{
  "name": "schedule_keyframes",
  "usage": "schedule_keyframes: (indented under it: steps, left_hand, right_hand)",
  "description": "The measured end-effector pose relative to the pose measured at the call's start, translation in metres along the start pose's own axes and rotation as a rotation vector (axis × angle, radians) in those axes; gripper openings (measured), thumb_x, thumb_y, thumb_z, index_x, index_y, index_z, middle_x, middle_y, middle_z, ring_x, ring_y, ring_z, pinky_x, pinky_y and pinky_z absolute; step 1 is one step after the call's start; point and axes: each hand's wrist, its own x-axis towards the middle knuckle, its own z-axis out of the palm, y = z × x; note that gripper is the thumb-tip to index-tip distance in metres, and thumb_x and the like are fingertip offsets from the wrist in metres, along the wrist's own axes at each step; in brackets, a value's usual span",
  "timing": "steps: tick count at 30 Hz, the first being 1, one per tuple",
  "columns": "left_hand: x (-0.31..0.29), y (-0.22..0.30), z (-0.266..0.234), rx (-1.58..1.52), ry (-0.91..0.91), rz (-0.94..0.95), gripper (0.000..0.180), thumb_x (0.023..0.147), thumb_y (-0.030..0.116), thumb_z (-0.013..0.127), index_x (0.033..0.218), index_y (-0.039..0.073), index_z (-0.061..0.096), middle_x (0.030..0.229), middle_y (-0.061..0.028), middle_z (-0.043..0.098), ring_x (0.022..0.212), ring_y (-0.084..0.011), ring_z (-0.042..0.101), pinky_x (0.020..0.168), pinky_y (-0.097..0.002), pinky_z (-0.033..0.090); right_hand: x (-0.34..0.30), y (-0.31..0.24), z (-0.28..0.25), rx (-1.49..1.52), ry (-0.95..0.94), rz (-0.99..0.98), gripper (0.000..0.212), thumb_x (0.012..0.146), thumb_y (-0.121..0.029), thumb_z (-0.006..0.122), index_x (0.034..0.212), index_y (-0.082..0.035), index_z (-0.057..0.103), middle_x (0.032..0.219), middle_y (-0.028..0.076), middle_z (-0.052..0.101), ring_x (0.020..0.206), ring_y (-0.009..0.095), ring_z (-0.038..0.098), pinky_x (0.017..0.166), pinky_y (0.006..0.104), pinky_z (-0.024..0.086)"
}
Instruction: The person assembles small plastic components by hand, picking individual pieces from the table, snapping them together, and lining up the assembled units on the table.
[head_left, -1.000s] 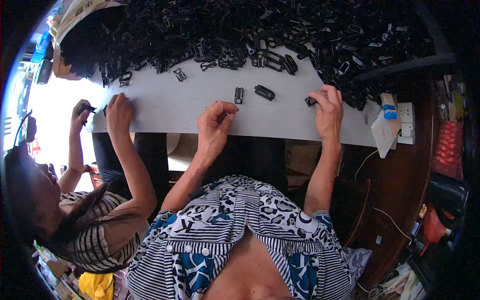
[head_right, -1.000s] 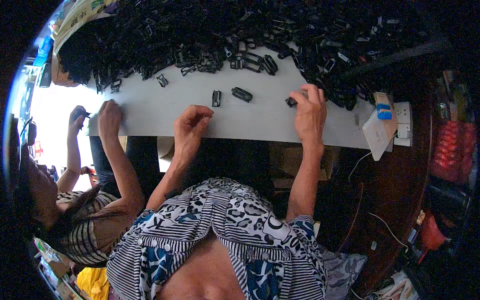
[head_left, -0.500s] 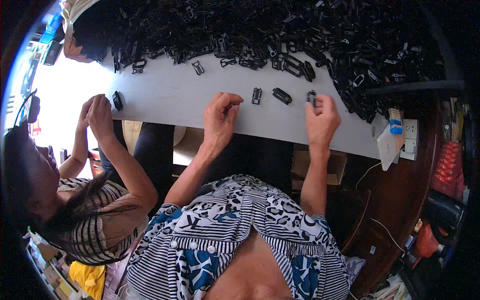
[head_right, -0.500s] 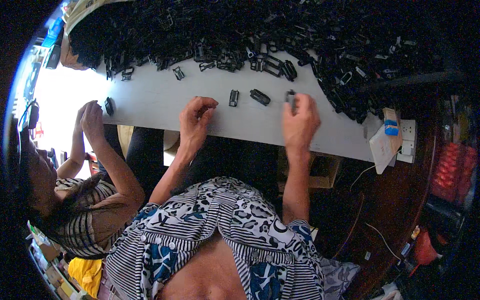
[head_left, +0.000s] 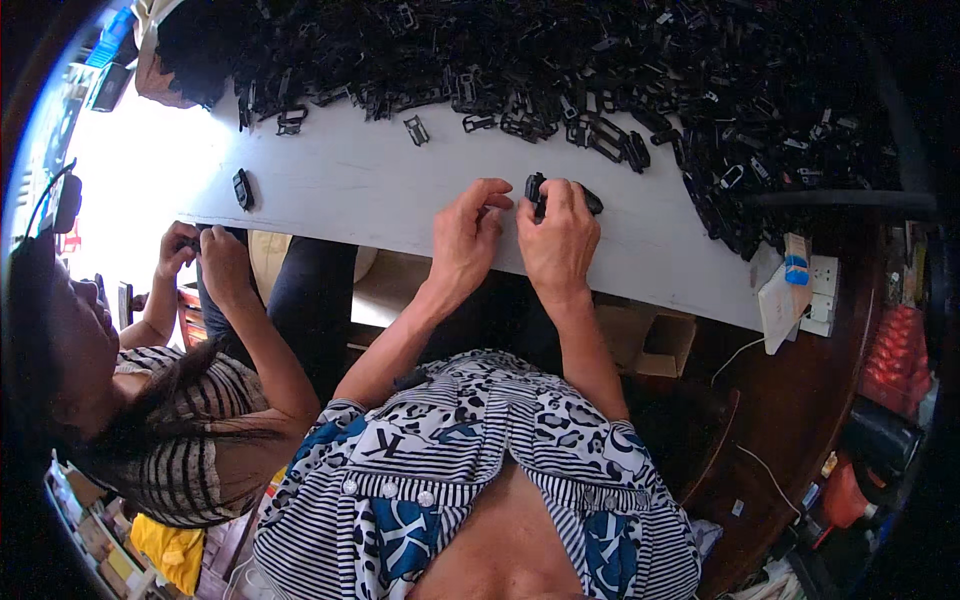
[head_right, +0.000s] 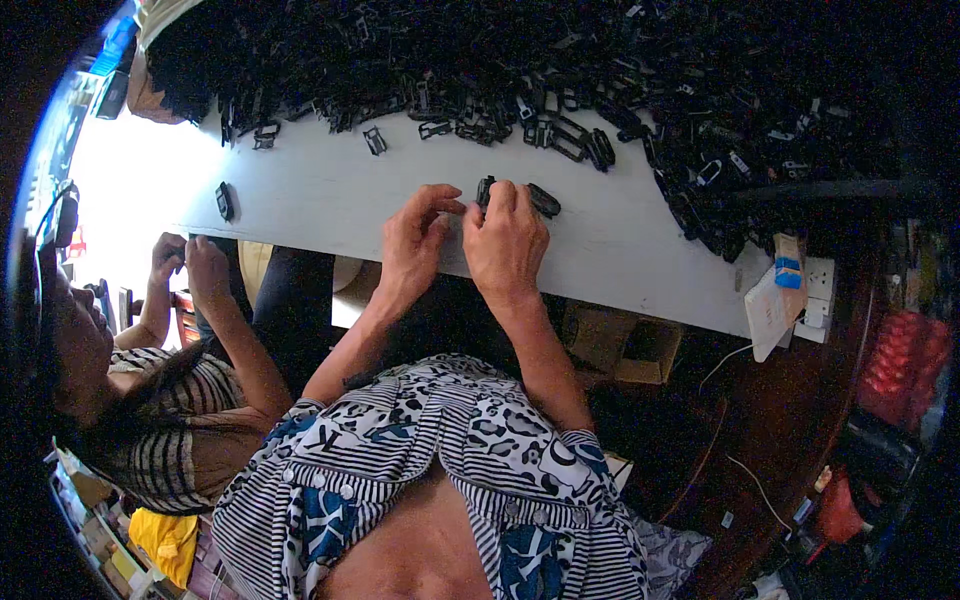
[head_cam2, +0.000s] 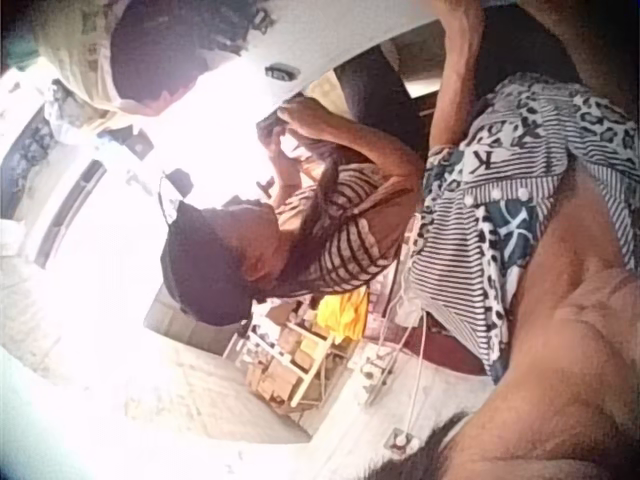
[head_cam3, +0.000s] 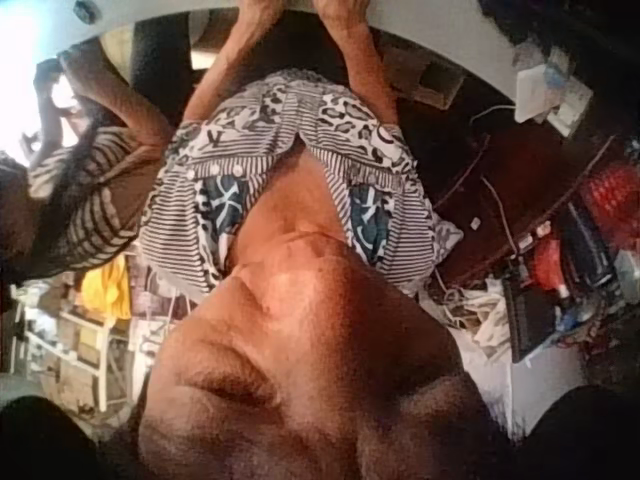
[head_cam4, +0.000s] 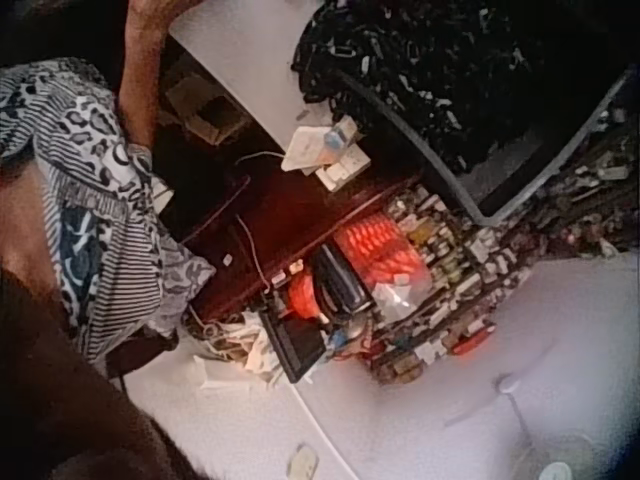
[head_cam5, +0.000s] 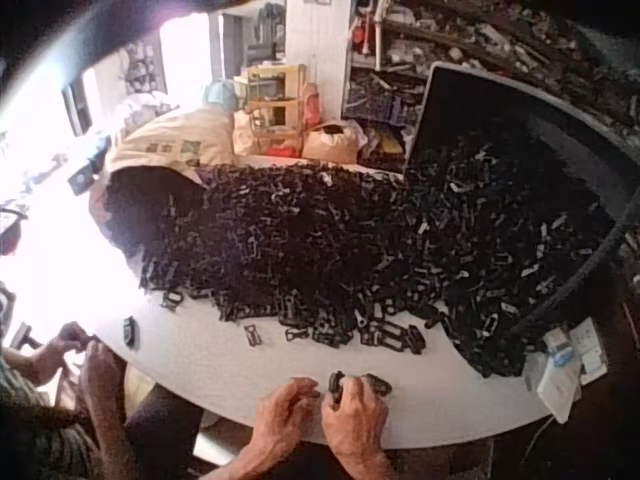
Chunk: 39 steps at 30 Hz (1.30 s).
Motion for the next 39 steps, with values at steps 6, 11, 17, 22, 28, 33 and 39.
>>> schedule_keyframes:
  steps: [6, 11, 17, 22, 28, 33, 39]
  left_hand:
    - [0.002, 0.001, -0.004, 0.02, -0.057, -0.101, 0.035, 0.086, -0.012, 0.051, 0.116, 0.003, 0.059, 0.1, -0.0093, 0.07, 0.09, -0.015, 0.067, 0.08, -0.0295, 0.052]
    - [0.001, -0.001, -0.005, -0.003, -0.06, -0.098, 0.034, 0.086, -0.012, 0.05, 0.116, 0.002, 0.059, 0.101, -0.0094, 0.07, 0.087, -0.014, 0.065, 0.078, -0.0287, 0.052]
    - [0.003, 0.001, 0.0, -0.03, -0.03, -0.056, 0.042, 0.083, -0.013, 0.051, 0.121, 0.003, 0.056, 0.105, -0.0108, 0.07, 0.077, -0.0158, 0.063, 0.072, -0.0292, 0.052]
    - [0.019, 0.001, -0.001, -0.081, -0.053, -0.08, 0.051, 0.08, -0.014, 0.053, 0.128, 0.004, 0.054, 0.118, -0.0077, 0.067, 0.076, -0.011, 0.058, 0.071, -0.0254, 0.051]
    - [0.023, -0.001, 0.001, -0.035, -0.164, -0.081, 0.054, 0.076, -0.014, 0.061, 0.126, 0.005, 0.058, 0.11, -0.0059, 0.071, 0.07, -0.0078, 0.053, 0.066, -0.0238, 0.048]
    - [0.021, 0.0, 0.004, -0.01, -0.106, -0.074, 0.052, 0.074, -0.013, 0.066, 0.123, 0.004, 0.059, 0.106, -0.0059, 0.072, 0.069, -0.0075, 0.053, 0.066, -0.0242, 0.049]
    - [0.02, 0.003, 0.002, 0.024, -0.099, -0.081, 0.053, 0.074, -0.012, 0.065, 0.124, 0.004, 0.058, 0.108, -0.0064, 0.072, 0.068, -0.0085, 0.055, 0.065, -0.0244, 0.049]
  right_hand:
    - [0.003, -0.001, 0.001, -0.065, -0.043, -0.037, 0.024, 0.08, -0.01, 0.071, 0.094, -0.001, 0.053, 0.09, 0.016, 0.057, 0.079, 0.035, 0.064, 0.066, 0.0446, 0.051]
    - [0.004, 0.001, -0.006, -0.006, -0.012, -0.02, 0.024, 0.081, -0.009, 0.069, 0.095, -0.001, 0.052, 0.091, 0.016, 0.057, 0.081, 0.035, 0.063, 0.067, 0.0446, 0.051]
    - [0.004, 0.011, 0.002, -0.017, -0.001, -0.047, 0.026, 0.08, -0.008, 0.069, 0.101, 0.0, 0.055, 0.096, 0.016, 0.06, 0.082, 0.035, 0.063, 0.069, 0.0442, 0.051]
    - [-0.001, 0.013, -0.006, 0.188, -0.106, 0.033, 0.034, 0.076, -0.004, 0.071, 0.107, 0.002, 0.059, 0.094, 0.014, 0.061, 0.073, 0.031, 0.062, 0.066, 0.0405, 0.051]
    - [-0.008, 0.018, -0.014, 0.378, -0.098, 0.078, 0.033, 0.072, 0.0, 0.073, 0.104, 0.001, 0.065, 0.088, 0.01, 0.06, 0.062, 0.021, 0.058, 0.06, 0.0351, 0.048]
    - [-0.007, 0.023, -0.022, 0.332, -0.115, 0.088, 0.032, 0.072, -0.002, 0.073, 0.104, -0.002, 0.066, 0.089, 0.01, 0.06, 0.068, 0.023, 0.061, 0.062, 0.0364, 0.049]
    - [-0.011, 0.017, -0.019, 0.153, -0.125, -0.068, 0.034, 0.073, -0.005, 0.075, 0.105, -0.001, 0.064, 0.095, 0.013, 0.059, 0.085, 0.032, 0.063, 0.072, 0.0418, 0.051]
